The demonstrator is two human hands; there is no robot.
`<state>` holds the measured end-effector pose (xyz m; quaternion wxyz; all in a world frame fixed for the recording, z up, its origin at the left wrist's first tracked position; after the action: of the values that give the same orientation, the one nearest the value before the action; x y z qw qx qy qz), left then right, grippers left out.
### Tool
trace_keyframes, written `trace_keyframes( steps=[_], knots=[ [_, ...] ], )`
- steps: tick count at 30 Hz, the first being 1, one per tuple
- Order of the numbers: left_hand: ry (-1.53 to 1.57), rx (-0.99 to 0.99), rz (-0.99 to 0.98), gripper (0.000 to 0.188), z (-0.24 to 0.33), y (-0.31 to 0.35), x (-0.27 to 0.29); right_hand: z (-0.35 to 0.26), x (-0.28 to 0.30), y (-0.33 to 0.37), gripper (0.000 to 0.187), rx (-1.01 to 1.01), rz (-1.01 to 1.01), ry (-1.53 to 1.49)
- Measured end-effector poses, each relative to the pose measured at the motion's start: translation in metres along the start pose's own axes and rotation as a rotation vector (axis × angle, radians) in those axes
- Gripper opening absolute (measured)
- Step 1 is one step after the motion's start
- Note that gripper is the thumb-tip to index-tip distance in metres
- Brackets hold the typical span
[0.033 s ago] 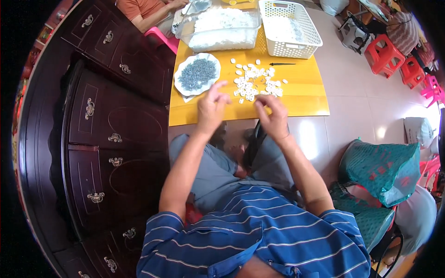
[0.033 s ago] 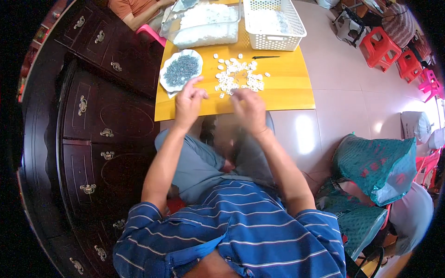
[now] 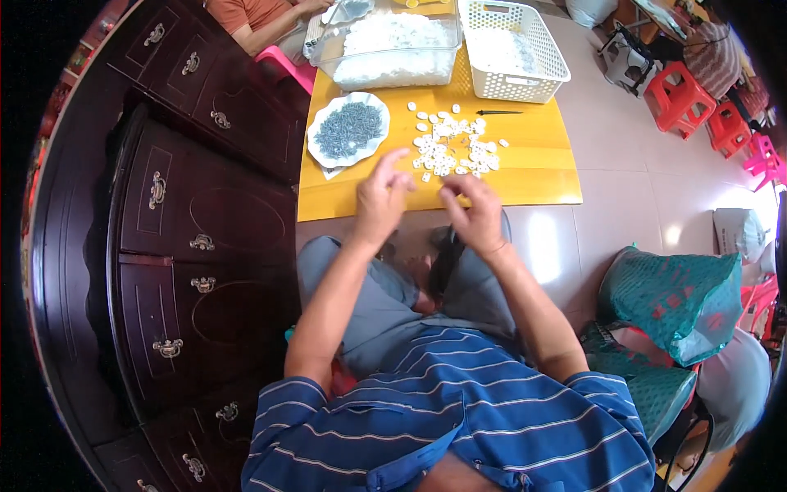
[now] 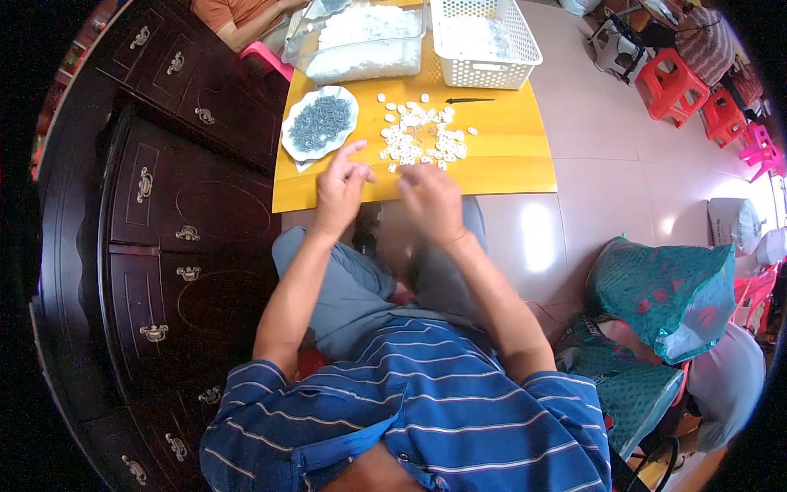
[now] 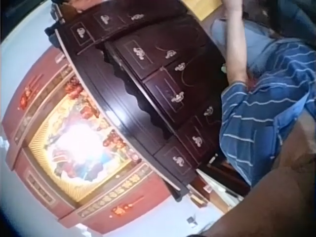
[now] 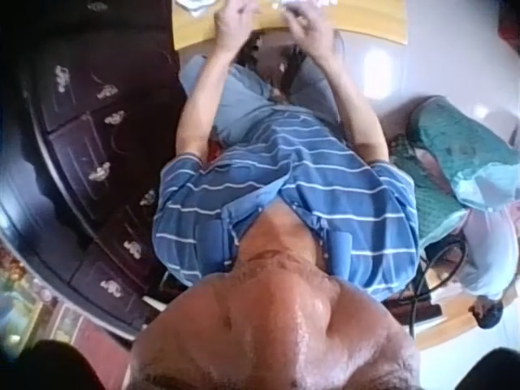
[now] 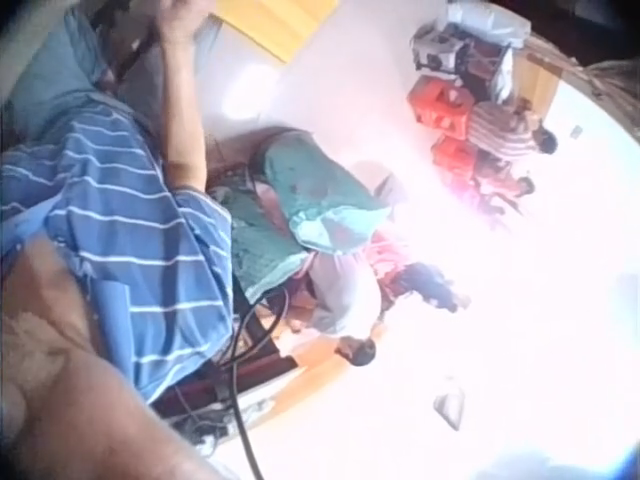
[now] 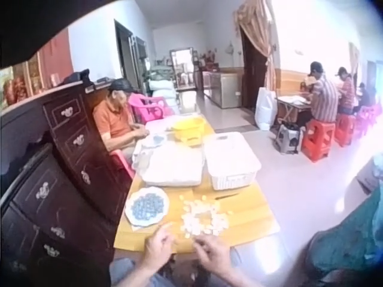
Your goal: Assembling small white plastic fasteners by manually inserting tiny metal pins into pre-drilled holes.
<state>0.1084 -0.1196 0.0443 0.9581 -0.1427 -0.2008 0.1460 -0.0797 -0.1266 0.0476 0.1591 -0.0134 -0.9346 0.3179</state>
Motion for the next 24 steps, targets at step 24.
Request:
trace_keyframes(
  steps=[24],
  knots=[
    [0.123, 0.05, 0.054, 0.015, -0.018, 0.093, 0.0, 0.051, -0.069, 0.104, 0.011, -1.067, -0.344, -0.773]
  ],
)
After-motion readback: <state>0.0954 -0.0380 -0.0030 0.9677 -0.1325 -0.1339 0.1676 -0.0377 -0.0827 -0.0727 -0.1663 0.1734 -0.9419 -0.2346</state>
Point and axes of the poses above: each hand's wrist, its own y-axis away from the middle knuckle, its own x-axis out of the back of the hand, z = x × y, the point moved 9 cm from there along -y, towards the middle knuckle, and after that the axes turned 6 degrees about z, right-handed, at the moved point
